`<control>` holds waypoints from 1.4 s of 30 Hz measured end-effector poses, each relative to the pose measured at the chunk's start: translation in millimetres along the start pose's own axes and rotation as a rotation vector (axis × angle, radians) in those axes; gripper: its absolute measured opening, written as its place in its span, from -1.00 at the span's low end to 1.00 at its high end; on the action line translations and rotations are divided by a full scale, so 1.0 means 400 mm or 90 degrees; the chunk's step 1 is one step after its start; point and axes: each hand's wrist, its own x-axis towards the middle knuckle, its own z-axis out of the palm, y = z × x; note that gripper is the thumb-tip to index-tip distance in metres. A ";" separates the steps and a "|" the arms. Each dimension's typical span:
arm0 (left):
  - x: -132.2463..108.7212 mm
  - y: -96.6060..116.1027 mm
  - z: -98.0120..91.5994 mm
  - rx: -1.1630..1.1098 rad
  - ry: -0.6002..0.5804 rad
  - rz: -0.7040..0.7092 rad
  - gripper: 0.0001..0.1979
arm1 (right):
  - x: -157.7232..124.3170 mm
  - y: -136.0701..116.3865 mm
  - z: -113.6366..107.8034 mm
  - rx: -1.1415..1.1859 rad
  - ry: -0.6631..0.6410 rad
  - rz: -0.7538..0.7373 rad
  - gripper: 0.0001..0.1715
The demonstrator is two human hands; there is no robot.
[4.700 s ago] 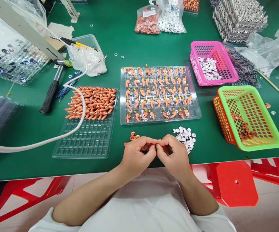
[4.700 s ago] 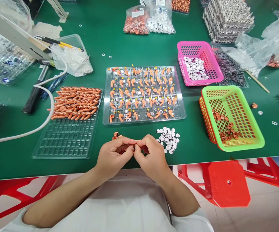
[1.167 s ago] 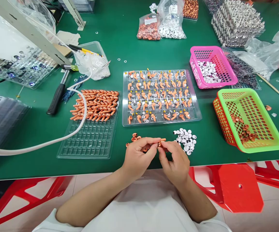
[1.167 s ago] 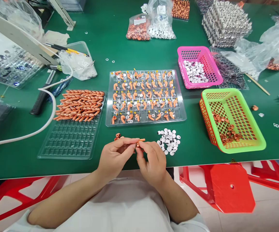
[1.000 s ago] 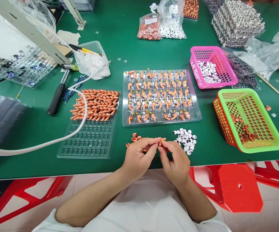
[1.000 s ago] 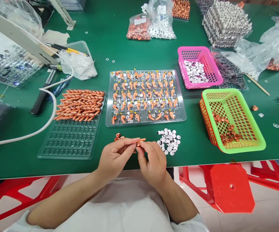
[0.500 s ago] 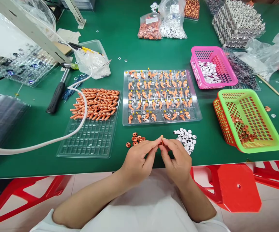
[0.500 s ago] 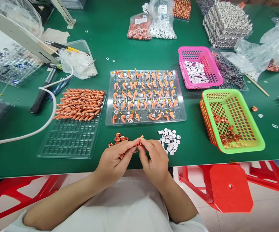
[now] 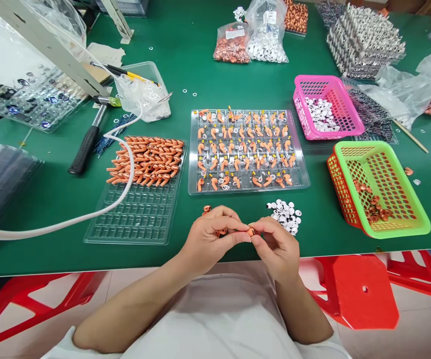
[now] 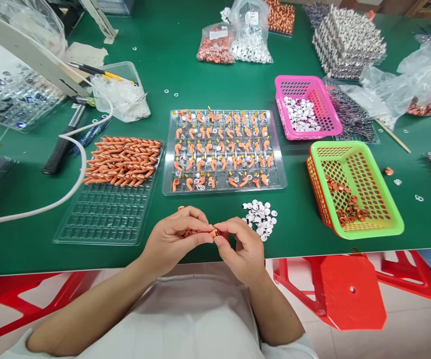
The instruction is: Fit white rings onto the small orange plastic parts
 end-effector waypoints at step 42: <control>0.007 -0.012 -0.019 0.066 -0.087 0.313 -0.79 | 0.005 0.016 -0.027 0.261 -0.096 0.158 -0.78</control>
